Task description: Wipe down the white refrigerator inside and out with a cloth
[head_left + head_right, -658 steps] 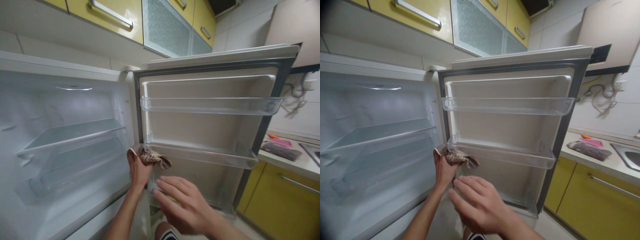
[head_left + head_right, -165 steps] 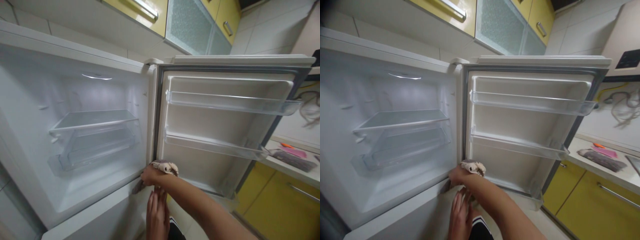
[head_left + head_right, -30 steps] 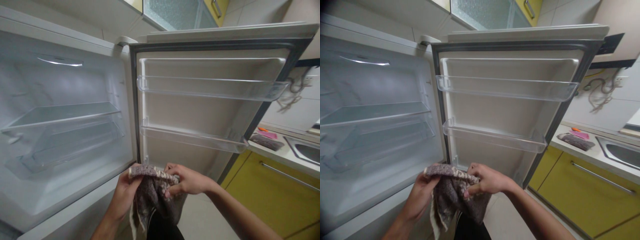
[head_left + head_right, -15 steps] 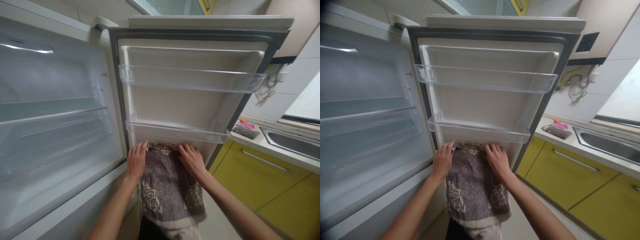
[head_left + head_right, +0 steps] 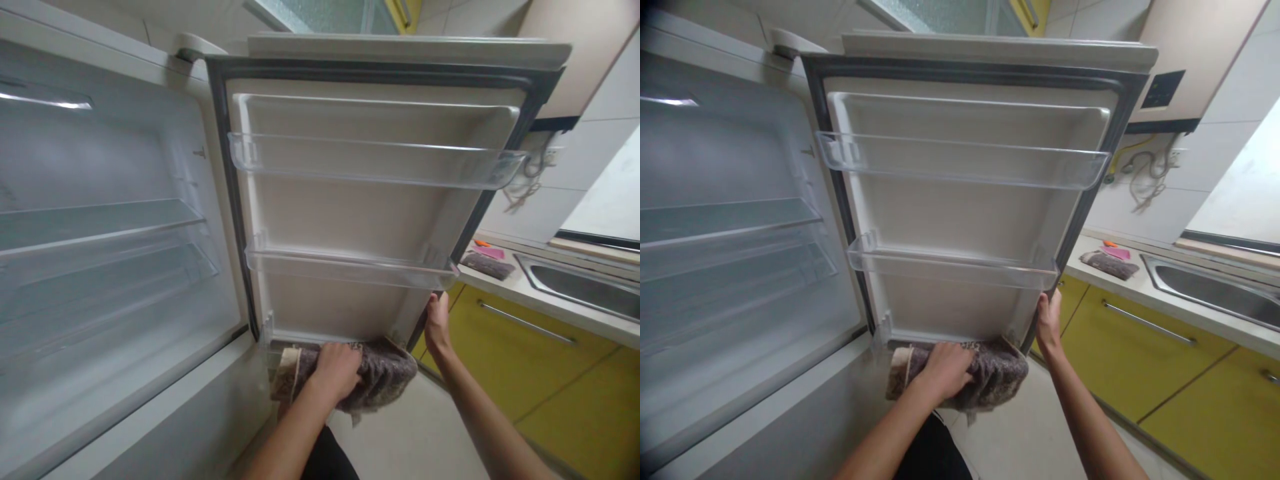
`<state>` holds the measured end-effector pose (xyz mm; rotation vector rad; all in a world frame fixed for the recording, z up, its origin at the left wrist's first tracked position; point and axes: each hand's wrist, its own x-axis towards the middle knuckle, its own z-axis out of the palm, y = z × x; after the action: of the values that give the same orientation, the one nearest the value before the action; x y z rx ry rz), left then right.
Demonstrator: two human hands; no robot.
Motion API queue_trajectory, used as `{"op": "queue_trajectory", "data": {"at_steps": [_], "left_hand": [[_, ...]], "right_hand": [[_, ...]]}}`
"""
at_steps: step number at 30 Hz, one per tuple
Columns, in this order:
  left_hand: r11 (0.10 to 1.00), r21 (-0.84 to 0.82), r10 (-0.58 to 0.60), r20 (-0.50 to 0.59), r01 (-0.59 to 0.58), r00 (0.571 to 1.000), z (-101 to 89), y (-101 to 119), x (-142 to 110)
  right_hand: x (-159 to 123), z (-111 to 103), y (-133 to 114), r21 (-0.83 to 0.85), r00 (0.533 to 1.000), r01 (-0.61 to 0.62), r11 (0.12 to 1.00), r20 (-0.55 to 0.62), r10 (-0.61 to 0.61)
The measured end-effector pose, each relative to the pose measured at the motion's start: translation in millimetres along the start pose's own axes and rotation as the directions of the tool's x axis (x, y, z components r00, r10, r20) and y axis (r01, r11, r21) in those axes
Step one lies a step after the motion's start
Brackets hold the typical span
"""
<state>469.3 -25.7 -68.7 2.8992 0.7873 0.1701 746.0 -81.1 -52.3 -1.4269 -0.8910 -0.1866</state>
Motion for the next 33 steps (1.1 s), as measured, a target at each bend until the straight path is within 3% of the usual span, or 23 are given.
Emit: {"op": "queue_trajectory", "data": {"at_steps": [3,6,8,11,14,16,18,21,23,25,27,30,33], "left_hand": [[0.996,0.005,0.087,-0.046,-0.087,0.995,14.3,23.5,14.3],[0.990,0.026,0.142,-0.103,-0.140,0.985,23.7,19.9,8.6],[0.989,0.047,0.143,-0.145,-0.137,0.979,26.6,-2.5,-7.4],[0.993,0.111,0.074,-0.238,-0.049,0.968,28.3,-57.0,-45.1],[0.960,0.268,0.041,-0.415,0.079,0.909,29.8,-112.0,-85.0],[0.935,0.339,0.071,-0.463,0.102,0.884,32.8,-135.1,-102.9],[0.920,0.374,0.082,-0.479,0.119,0.874,39.9,-143.4,-109.6],[0.912,0.374,0.080,-0.563,0.167,0.822,61.6,-135.7,-101.3],[0.916,0.353,0.118,-0.689,0.189,0.715,82.5,-124.5,-88.4],[0.929,0.310,0.140,-0.803,0.205,0.580,104.8,-109.9,-72.7],[0.941,0.265,0.129,-0.855,0.209,0.502,124.0,-88.9,-55.7],[0.949,0.269,0.156,-0.855,0.165,0.495,139.2,-43.5,-30.0],[0.941,0.325,0.233,-0.827,0.096,0.512,135.3,-1.4,-11.1]], "right_hand": [[11.8,7.4,12.8,-0.034,0.999,-0.032,0.999,-0.036,0.031],[18.4,3.5,23.1,-0.110,0.996,0.072,0.991,-0.042,-0.077],[21.2,0.3,28.7,-0.139,0.993,0.110,0.984,-0.014,-0.113],[23.8,0.4,34.0,-0.136,0.992,0.125,0.983,0.012,-0.125],[24.0,5.4,35.3,-0.107,0.992,0.121,0.987,-0.034,-0.125],[22.6,8.8,34.6,-0.092,0.990,0.106,0.990,-0.081,-0.113],[20.3,10.6,33.4,-0.080,0.989,0.095,0.992,-0.108,-0.103],[16.7,10.4,32.0,-0.061,0.988,0.100,0.993,-0.110,-0.107],[14.7,9.4,31.4,-0.052,0.989,0.100,0.994,-0.108,-0.105],[12.9,8.4,30.7,-0.055,0.989,0.092,0.994,-0.110,-0.098],[11.2,7.7,29.5,-0.063,0.989,0.088,0.994,-0.110,-0.095],[8.8,6.1,27.0,-0.071,0.988,0.097,0.993,-0.111,-0.104],[8.0,3.3,26.0,-0.089,0.989,0.103,0.991,-0.101,-0.112]]}}
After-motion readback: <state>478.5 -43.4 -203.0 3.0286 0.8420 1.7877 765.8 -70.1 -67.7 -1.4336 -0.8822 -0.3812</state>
